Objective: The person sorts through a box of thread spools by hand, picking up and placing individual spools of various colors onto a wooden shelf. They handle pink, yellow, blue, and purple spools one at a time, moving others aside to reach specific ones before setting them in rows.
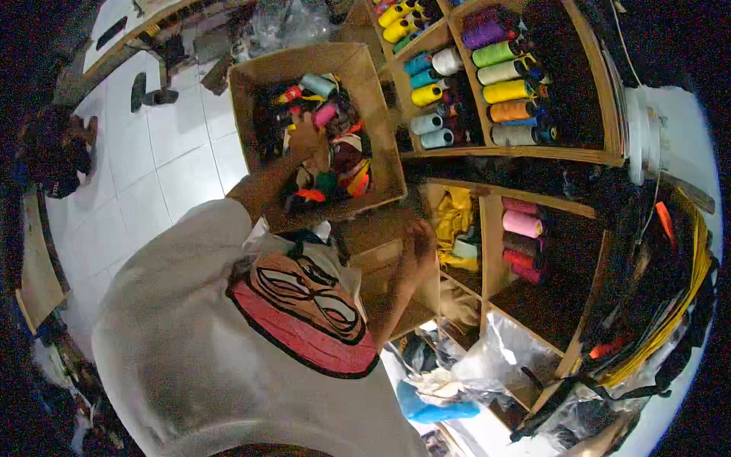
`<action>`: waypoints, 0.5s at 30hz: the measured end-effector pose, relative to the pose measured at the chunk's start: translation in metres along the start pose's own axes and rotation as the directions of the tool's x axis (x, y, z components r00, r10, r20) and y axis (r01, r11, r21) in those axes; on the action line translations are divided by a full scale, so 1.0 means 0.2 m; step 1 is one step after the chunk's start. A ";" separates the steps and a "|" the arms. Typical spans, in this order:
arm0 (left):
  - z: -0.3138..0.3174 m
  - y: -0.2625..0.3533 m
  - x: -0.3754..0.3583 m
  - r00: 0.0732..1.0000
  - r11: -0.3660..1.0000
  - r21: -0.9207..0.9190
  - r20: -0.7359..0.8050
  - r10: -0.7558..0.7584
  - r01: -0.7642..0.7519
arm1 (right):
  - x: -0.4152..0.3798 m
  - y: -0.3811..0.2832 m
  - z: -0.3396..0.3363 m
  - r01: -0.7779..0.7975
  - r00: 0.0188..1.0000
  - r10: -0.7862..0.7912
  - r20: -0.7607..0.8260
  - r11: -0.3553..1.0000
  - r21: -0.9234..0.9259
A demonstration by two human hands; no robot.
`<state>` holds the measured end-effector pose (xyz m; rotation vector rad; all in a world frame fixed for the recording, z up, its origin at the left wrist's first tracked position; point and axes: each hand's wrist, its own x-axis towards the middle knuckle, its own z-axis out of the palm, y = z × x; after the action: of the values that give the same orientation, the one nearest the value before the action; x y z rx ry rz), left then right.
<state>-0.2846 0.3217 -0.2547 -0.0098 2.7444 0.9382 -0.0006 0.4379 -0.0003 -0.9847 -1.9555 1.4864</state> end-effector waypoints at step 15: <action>0.20 -0.17 0.16 0.973 0.982 0.091 0.173 0.151 -0.168 | -0.06 -0.10 0.05 -0.117 0.992 0.123 0.039 0.986 -0.117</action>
<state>-0.3030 0.3206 -0.3128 0.2987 2.6656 0.7923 -0.0051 0.4196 0.0159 -1.1450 -2.0663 1.4875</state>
